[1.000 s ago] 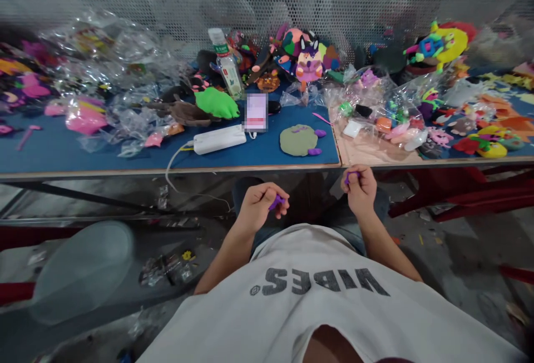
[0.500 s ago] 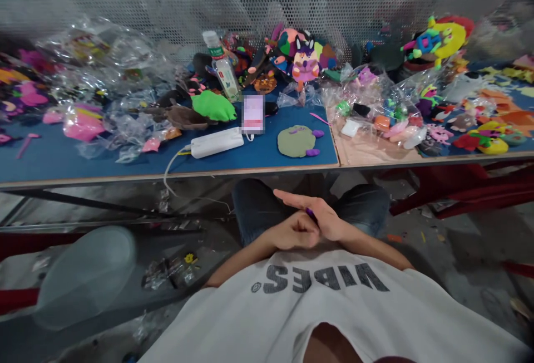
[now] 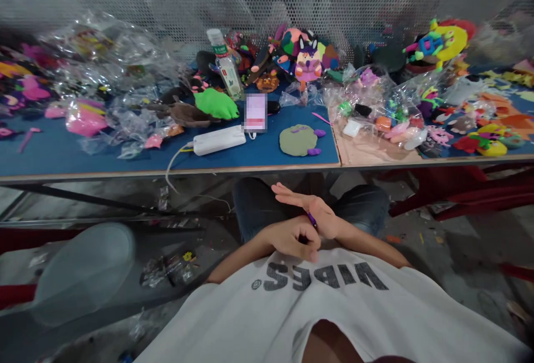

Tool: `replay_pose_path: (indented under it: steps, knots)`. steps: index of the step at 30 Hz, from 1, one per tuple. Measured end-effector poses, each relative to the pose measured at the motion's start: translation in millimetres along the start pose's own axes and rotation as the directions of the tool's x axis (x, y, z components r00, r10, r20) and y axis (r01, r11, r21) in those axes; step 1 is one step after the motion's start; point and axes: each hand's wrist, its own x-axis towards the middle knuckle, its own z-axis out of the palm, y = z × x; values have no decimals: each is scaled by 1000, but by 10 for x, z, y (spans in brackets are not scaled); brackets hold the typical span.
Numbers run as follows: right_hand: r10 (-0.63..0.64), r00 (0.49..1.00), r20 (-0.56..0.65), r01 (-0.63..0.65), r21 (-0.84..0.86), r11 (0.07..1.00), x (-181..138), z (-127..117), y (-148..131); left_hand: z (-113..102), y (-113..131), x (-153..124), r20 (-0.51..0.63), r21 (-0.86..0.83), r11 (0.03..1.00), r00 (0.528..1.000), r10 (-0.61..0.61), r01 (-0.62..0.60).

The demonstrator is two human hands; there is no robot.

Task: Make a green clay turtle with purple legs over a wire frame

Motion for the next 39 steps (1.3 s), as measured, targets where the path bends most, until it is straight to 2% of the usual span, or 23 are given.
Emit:
replay_pose_path:
  steps: [2,5,6,8,11,13,15,17,21,23,26,28,29,32,34,36,39]
  knots:
    - [-31,1000,3,31,-55,998,-16,-4,82,-28,25,-23,-39,-43,998,998,40,-42]
    - [-98,995,-32,93,-136,986,-81,15,92,-80,56,-26,-188,-79,990,977,101,-118]
    - [-133,990,-43,125,-165,978,-88,17,63,-84,58,-11,-192,-80,990,977,95,-112]
    - [-218,975,-37,204,-231,951,-58,-4,-8,-71,46,37,-112,-82,995,992,49,-58]
    - [-337,939,72,340,-350,873,48,-87,-32,-51,3,92,35,-123,992,999,-5,10]
    - [-375,911,170,412,-404,817,84,-137,44,-69,-22,87,18,-193,981,999,27,-23]
    - [-382,894,237,448,-421,789,63,-153,165,-96,-26,65,-62,-260,962,995,74,-87]
    - [-371,906,203,423,-413,807,10,-139,273,-104,-5,56,-92,-291,951,992,83,-106]
    - [-330,943,-31,301,-337,892,-34,-111,292,-50,48,115,120,-266,963,993,-17,49]
    - [-336,942,-15,316,-302,899,-11,-110,231,-52,36,137,149,-284,957,989,-25,67]
    - [-401,911,101,412,-300,860,21,-94,169,-131,-33,122,2,-370,928,999,34,-31]
    - [-421,898,126,439,-322,839,33,-80,158,-172,-86,115,-64,-405,911,996,60,-81]
    - [-420,901,106,430,-330,840,41,-80,152,-173,-107,123,-48,-407,910,997,63,-77]
    - [-324,946,-4,311,-275,910,75,-120,110,-105,-149,181,113,-369,929,993,36,9]
    - [-266,964,-6,259,-200,945,96,-155,87,-77,-165,208,142,-372,928,989,37,19]
    - [-264,964,24,264,-178,948,95,-160,109,-128,-179,185,53,-431,900,994,92,-60]
    - [-276,961,12,269,-272,924,44,-92,231,-331,-202,65,-160,-507,831,973,169,-228]
